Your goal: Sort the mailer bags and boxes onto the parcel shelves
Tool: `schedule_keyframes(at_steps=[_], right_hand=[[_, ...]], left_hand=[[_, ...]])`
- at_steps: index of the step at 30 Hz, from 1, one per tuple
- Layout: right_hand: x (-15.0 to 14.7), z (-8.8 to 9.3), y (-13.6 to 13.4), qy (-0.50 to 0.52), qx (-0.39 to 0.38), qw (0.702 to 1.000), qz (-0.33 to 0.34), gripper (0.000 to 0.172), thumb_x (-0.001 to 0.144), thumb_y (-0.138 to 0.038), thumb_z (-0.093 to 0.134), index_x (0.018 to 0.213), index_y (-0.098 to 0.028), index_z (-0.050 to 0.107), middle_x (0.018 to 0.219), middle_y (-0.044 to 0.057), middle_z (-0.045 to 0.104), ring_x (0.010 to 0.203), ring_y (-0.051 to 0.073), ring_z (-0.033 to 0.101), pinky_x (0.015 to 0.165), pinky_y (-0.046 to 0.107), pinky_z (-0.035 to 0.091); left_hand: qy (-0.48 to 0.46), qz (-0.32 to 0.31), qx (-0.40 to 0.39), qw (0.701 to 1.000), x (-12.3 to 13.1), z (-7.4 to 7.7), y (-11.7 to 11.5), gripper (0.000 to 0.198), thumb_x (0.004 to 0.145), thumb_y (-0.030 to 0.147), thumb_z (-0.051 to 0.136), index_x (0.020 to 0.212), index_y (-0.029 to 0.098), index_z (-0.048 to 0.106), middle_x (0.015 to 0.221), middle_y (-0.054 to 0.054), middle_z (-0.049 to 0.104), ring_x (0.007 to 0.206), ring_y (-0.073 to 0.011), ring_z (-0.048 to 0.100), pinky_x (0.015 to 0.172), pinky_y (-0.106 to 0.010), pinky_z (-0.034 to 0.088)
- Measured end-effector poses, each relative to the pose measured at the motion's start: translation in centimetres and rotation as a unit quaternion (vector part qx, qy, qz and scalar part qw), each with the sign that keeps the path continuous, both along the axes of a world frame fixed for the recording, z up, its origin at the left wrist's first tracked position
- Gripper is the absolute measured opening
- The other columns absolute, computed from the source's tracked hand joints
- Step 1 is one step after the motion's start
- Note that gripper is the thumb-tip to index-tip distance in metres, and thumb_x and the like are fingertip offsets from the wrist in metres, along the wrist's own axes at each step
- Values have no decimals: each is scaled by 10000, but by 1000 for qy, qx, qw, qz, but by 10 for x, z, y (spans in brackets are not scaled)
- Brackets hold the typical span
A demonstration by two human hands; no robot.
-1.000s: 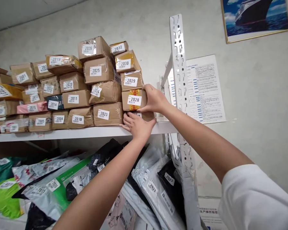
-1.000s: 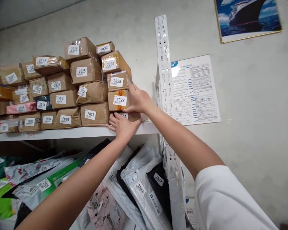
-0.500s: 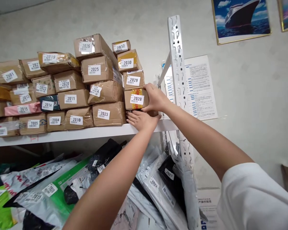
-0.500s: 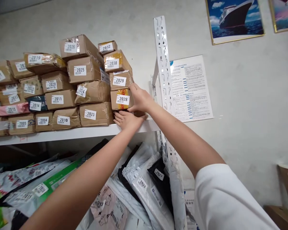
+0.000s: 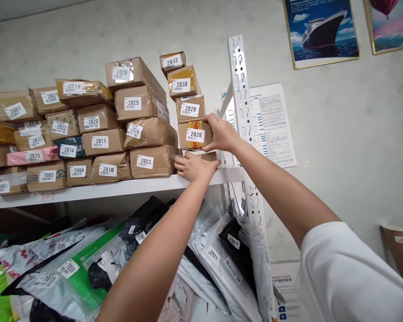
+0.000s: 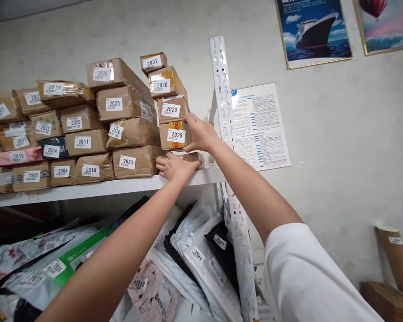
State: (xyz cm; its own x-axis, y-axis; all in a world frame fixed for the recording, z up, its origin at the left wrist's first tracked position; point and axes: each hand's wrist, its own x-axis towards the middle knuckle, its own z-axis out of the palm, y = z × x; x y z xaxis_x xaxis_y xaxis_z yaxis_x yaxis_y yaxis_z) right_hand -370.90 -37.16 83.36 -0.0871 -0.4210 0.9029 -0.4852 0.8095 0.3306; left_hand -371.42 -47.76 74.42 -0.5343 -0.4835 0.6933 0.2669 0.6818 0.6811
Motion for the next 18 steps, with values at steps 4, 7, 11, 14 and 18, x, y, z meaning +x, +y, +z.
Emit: schedule_keyframes(at_steps=[4, 7, 11, 14, 18], right_hand=[[8, 9, -1, -3, -3, 1000, 2, 865, 484, -350, 871, 1224, -220, 444, 1199, 81, 550, 1047, 303, 569, 851, 427, 484], [9, 12, -5, -7, -2, 1000, 8, 886, 472, -361, 876, 1231, -219, 441, 1197, 82, 551, 1041, 307, 565, 839, 430, 485], [11, 15, -12, -7, 0, 1000, 19, 882, 471, -372, 873, 1223, -223, 437, 1187, 81, 548, 1043, 314, 553, 832, 429, 477], [14, 16, -17, -8, -7, 1000, 25, 859, 480, -380, 869, 1204, -219, 436, 1171, 80, 546, 1032, 308, 551, 842, 429, 470], [17, 13, -22, -19, -17, 999, 30, 841, 477, -372, 873, 1182, -221, 440, 1167, 80, 547, 1023, 304, 547, 840, 428, 468]], left_hand=[[3, -40, -2, 999, 18, -1, -16, 991, 376, 629, 784, 1189, 188, 428, 1333, -195, 324, 1269, -392, 323, 1013, -500, 357], [7, -75, 16, 997, 39, -3, -29, 899, 393, 556, 805, 1151, 231, 445, 1373, -169, 272, 1305, -370, 292, 1052, -488, 313], [49, -131, 40, 989, 73, -12, -52, 852, 427, 474, 815, 1160, 277, 427, 1372, -126, 239, 1302, -338, 291, 1058, -487, 313], [107, -173, 35, 978, 100, -30, -80, 828, 464, 423, 815, 1170, 292, 402, 1325, -92, 279, 1295, -314, 295, 1054, -494, 343], [220, -246, -1, 944, 136, -72, -134, 824, 465, 340, 820, 1169, 310, 394, 1312, -62, 337, 1296, -304, 353, 1075, -526, 364]])
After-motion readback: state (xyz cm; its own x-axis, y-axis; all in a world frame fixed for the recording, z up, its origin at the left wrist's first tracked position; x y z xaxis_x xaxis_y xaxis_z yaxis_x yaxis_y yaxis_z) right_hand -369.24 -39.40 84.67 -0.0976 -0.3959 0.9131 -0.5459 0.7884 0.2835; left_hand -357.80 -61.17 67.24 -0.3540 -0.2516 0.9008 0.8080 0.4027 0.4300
